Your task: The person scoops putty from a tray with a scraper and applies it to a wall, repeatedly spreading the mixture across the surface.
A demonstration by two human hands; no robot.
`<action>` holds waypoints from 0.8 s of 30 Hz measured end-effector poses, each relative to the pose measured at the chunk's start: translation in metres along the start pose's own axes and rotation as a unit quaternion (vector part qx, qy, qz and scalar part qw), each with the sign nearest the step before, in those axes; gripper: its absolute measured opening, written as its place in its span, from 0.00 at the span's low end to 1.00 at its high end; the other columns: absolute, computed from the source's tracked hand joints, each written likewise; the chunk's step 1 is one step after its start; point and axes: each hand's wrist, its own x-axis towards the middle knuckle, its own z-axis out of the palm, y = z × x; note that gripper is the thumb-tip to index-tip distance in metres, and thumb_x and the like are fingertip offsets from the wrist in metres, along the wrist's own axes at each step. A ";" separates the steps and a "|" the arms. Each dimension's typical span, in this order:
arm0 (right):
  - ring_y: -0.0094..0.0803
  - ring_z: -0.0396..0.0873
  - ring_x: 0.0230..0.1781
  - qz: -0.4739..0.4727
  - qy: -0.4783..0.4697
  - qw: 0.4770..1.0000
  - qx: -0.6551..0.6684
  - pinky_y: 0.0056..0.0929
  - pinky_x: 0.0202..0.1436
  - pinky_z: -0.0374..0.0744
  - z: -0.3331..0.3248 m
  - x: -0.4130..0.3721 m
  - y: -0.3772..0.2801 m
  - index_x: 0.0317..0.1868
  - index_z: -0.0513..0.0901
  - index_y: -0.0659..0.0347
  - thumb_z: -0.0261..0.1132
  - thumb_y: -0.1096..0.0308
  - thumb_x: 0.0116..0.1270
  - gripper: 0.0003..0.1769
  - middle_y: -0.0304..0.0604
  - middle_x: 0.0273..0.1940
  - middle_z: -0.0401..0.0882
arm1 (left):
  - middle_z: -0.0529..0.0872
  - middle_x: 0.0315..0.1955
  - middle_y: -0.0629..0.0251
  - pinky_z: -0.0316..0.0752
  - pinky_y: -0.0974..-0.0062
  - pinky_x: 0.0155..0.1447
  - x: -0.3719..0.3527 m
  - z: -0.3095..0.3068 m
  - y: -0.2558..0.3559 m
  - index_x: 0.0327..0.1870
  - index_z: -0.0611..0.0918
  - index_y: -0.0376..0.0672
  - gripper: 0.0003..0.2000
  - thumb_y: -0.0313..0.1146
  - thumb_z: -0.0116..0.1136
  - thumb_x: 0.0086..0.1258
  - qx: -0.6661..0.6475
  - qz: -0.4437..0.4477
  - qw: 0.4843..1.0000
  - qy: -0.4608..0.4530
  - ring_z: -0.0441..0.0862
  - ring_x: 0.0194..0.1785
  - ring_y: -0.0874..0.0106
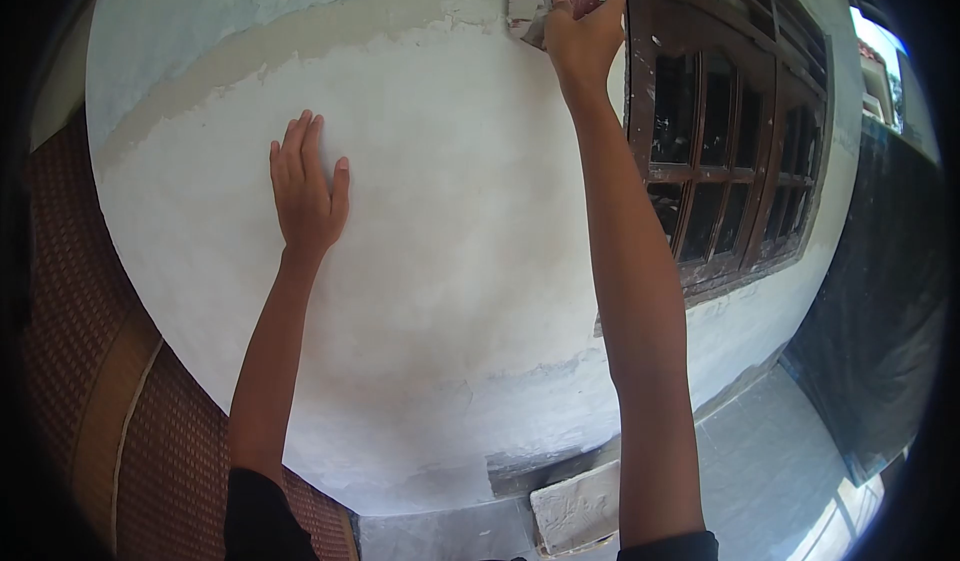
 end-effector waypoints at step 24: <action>0.28 0.81 0.40 -0.067 -0.072 0.995 -0.033 0.27 0.48 0.80 0.016 -0.001 0.004 0.60 0.77 0.60 0.72 0.67 0.65 0.25 0.43 0.40 0.83 | 0.66 0.74 0.60 0.47 0.50 0.81 -0.002 0.000 0.000 0.74 0.66 0.41 0.27 0.34 0.50 0.74 0.008 0.003 1.000 -0.005 0.58 0.78 0.60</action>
